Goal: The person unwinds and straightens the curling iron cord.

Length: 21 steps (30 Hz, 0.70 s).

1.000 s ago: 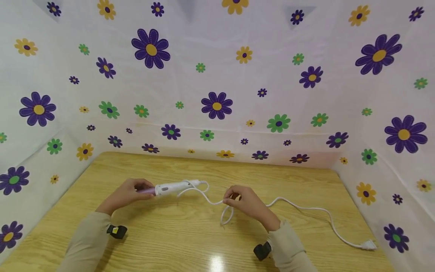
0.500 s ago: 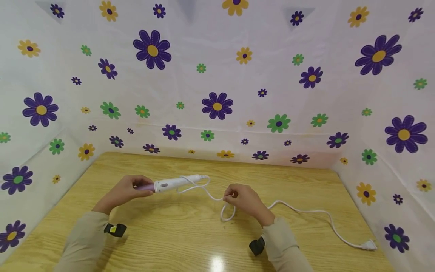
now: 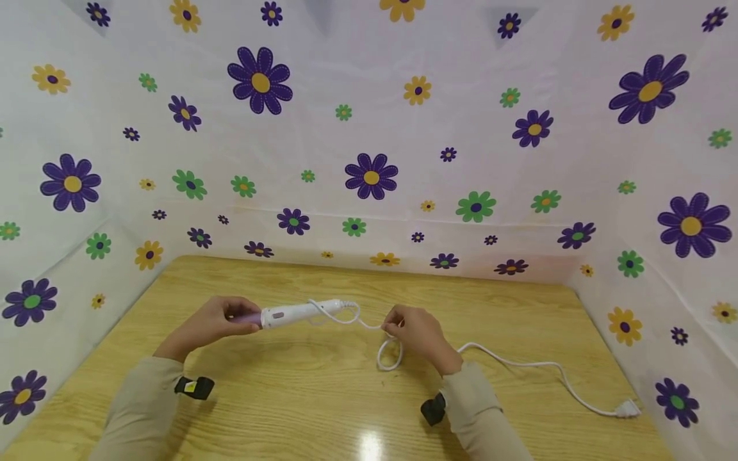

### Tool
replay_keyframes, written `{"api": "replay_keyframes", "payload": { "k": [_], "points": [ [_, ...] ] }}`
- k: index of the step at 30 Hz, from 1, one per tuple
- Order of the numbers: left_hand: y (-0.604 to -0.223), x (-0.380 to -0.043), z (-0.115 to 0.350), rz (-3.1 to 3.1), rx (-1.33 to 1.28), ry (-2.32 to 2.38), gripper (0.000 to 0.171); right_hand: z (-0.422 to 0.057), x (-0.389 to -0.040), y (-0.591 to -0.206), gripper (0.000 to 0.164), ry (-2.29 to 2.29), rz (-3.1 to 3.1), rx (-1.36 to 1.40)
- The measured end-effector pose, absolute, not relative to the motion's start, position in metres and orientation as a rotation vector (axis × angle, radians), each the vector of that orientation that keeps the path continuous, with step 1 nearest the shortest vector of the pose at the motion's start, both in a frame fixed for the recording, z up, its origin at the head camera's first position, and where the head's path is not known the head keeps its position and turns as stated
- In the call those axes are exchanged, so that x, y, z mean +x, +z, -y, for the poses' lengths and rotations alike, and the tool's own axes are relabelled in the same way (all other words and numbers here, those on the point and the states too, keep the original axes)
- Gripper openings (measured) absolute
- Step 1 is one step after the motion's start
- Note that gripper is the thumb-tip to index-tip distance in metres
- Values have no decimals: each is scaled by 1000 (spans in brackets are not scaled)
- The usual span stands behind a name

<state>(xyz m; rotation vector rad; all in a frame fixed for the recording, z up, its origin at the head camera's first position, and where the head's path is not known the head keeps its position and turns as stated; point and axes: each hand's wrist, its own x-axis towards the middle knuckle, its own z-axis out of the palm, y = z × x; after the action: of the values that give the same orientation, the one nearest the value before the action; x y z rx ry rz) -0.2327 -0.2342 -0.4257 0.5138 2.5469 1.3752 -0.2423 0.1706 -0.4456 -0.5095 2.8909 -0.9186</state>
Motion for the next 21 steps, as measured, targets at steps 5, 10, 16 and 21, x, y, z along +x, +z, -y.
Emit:
{"api": "replay_keyframes", "payload": {
  "k": [5, 10, 16, 21],
  "points": [
    [-424, -232, 231, -2515, 513, 1341, 36, -171, -245, -441, 10, -897, -2932, -461],
    [-427, -234, 230, -2493, 555, 1287, 33, -172, -247, -434, 14, -922, -2972, -484],
    [-435, -235, 233, -2493, 565, 1228, 33, -173, -244, -431, 15, -987, -2985, -491],
    [-444, -237, 240, -2543, 529, 1160, 34, -175, -242, -427, 15, -1002, -3010, -485]
  ]
}}
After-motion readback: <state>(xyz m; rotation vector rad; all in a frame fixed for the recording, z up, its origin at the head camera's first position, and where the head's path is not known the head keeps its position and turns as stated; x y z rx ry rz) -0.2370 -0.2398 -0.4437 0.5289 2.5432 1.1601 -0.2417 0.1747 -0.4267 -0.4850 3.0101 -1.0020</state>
